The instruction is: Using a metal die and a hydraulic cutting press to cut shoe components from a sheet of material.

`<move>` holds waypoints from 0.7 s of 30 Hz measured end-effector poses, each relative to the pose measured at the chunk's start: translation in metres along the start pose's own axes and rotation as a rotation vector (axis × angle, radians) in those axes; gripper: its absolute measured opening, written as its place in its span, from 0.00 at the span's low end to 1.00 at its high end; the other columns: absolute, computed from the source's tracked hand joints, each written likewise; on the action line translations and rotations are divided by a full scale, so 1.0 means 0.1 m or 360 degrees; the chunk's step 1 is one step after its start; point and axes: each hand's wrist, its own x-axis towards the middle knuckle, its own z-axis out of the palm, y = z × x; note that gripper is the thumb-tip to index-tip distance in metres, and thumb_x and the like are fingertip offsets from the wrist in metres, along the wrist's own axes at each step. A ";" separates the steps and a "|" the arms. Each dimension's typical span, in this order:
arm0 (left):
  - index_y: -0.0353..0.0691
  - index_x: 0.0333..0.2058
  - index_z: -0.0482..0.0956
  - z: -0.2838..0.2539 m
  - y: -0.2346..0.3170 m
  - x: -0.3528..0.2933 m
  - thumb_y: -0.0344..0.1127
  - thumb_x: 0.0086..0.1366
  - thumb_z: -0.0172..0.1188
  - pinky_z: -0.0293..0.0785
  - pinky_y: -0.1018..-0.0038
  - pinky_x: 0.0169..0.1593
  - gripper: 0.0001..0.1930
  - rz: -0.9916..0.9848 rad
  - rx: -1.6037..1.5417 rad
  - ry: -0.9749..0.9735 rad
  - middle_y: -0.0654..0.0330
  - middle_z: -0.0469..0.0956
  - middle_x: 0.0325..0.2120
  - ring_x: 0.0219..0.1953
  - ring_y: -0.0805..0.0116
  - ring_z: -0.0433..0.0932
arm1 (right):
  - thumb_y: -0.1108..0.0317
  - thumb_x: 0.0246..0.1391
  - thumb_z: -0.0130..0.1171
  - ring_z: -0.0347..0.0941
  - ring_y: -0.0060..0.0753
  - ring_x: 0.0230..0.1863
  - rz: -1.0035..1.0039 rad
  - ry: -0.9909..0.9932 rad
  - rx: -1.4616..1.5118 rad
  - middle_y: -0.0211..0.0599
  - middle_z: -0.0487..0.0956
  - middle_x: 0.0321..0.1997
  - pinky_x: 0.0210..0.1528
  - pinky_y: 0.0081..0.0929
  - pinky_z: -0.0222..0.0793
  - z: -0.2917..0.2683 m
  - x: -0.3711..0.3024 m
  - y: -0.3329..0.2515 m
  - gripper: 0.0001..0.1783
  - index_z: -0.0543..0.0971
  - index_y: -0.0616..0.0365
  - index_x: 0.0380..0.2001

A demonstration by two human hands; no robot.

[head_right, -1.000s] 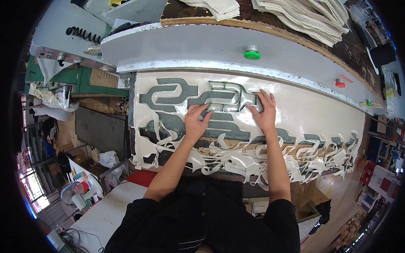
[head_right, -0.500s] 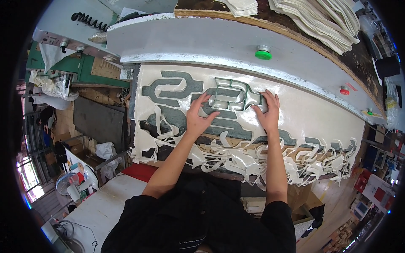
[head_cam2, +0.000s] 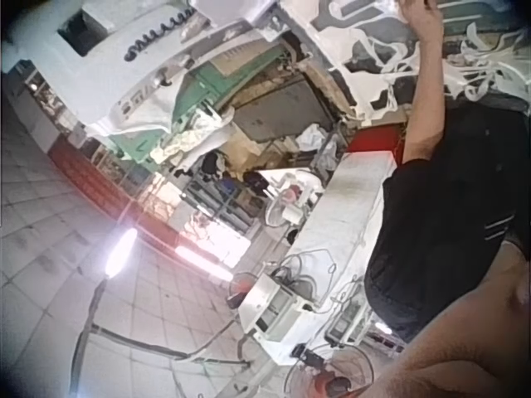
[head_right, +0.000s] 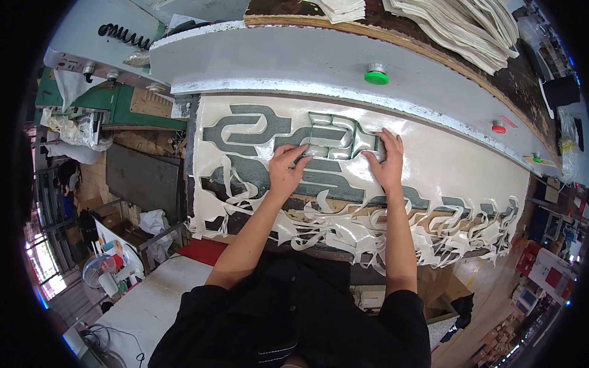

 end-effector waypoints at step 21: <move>0.42 0.49 0.88 -0.06 0.01 -0.01 0.32 0.57 0.76 0.79 0.61 0.49 0.19 -0.0085 0.0002 -0.0035 0.51 0.85 0.40 0.44 0.51 0.82 | 0.67 0.45 0.79 0.70 0.56 0.70 -0.0006 -0.0034 0.0031 0.51 0.78 0.67 0.82 0.53 0.48 -0.04 0.04 -0.06 0.37 0.78 0.57 0.61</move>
